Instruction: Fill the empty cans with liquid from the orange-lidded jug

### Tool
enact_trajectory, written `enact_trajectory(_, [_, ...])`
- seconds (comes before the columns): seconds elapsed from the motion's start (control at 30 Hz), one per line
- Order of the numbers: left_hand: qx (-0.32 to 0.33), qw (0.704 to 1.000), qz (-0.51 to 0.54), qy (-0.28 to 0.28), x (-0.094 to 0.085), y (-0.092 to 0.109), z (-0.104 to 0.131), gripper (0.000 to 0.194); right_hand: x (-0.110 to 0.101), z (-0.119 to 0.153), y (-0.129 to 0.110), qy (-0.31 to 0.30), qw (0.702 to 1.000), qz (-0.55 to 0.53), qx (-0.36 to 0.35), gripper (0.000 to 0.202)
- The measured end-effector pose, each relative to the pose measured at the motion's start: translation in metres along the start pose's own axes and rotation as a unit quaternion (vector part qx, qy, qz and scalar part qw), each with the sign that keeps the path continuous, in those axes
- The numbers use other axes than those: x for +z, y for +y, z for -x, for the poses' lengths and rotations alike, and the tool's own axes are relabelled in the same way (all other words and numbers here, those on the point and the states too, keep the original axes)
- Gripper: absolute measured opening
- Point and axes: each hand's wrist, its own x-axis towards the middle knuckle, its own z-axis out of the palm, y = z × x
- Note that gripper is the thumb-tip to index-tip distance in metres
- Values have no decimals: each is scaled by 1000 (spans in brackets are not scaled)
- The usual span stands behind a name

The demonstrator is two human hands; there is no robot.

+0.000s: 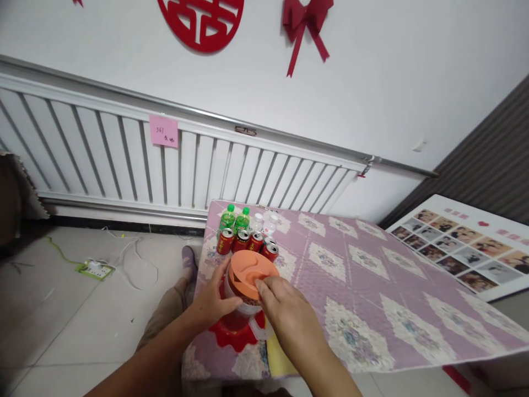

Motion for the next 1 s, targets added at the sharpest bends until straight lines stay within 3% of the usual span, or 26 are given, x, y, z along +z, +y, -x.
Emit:
enact_trajectory(0.17, [-13,1000,0,3,0,6,1,94,1,0,0,-15,1000,-14,-6,41])
enact_trajectory(0.37, [-17,1000,5,11,0,11,2,94,5,1,5,-30,993,-107,29,42])
enact_trajectory(0.6, [-31,999,8,18,1,9,2,97,10,-1,2,-83,966,-213,122,35])
enact_trajectory(0.77, [-25,1000,6,15,0,6,2,96,-7,-5,0,-44,977,-207,29,34])
enact_trajectory(0.87, [-14,1000,6,10,0,4,1,96,-22,-18,3,-53,973,-220,40,50])
enact_trajectory(1.0, [-4,1000,0,14,1,1,1,95,-26,-46,11,-157,951,-255,78,89])
